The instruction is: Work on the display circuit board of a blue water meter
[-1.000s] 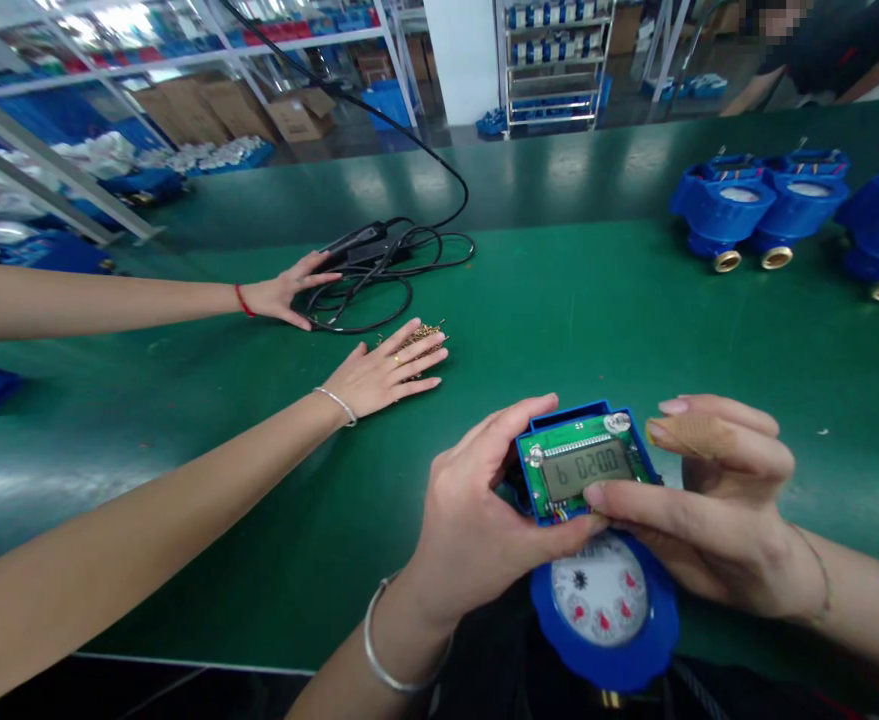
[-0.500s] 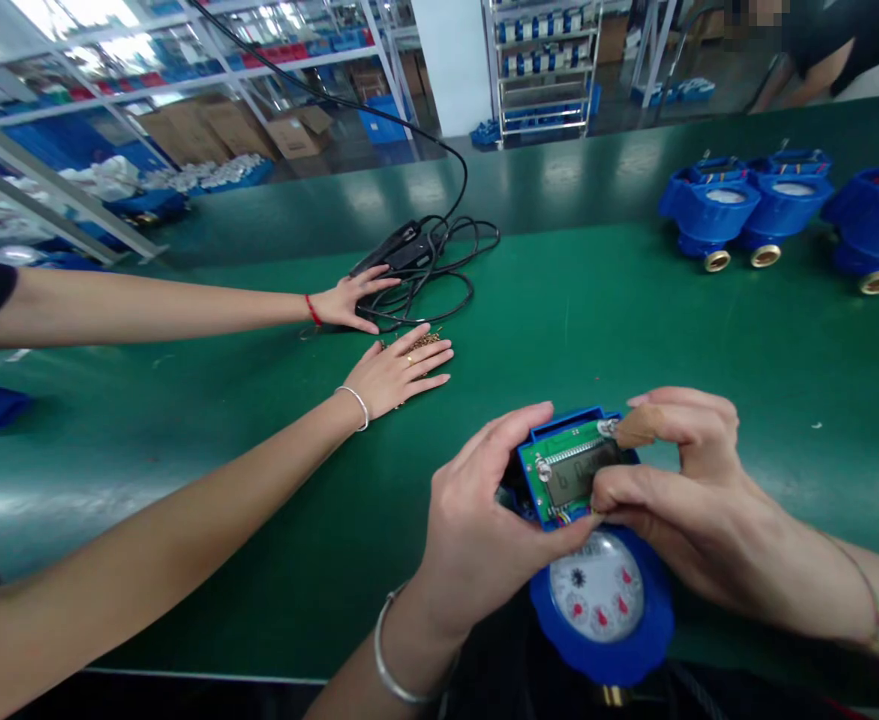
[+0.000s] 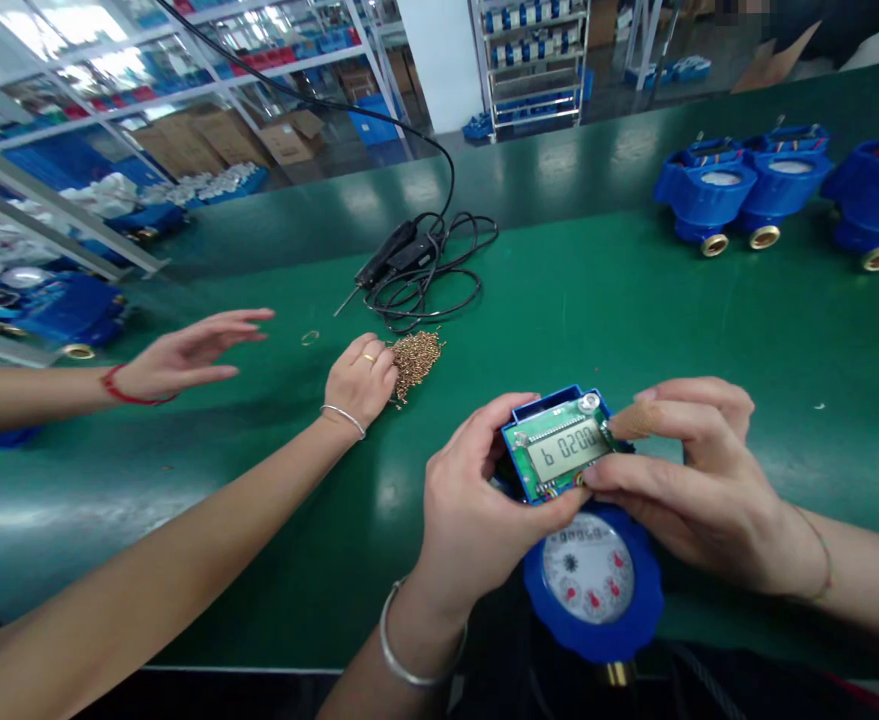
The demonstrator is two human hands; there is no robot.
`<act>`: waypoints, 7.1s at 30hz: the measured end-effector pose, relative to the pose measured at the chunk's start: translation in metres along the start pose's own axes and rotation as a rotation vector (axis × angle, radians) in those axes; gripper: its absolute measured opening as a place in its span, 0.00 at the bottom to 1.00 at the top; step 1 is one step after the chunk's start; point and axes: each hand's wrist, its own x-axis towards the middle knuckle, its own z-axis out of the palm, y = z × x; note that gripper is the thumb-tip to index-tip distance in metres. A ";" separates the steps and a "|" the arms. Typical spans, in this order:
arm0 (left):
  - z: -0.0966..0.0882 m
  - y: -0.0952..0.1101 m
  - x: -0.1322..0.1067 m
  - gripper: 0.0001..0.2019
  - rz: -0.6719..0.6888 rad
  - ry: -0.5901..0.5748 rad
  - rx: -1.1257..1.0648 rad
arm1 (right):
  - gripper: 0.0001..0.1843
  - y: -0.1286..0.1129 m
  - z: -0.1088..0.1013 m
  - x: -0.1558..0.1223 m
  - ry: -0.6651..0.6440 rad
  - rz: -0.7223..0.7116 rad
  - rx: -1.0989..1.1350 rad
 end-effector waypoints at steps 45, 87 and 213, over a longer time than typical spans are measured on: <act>0.004 0.019 -0.010 0.30 0.187 0.085 0.245 | 0.05 -0.024 -0.015 0.000 -0.134 0.107 -0.060; 0.000 0.002 0.019 0.32 -0.019 -0.014 -0.227 | 0.14 0.026 0.017 -0.014 0.001 0.527 0.784; 0.012 -0.050 0.024 0.36 0.130 0.211 -0.400 | 0.14 -0.010 0.036 0.017 -0.140 0.723 0.307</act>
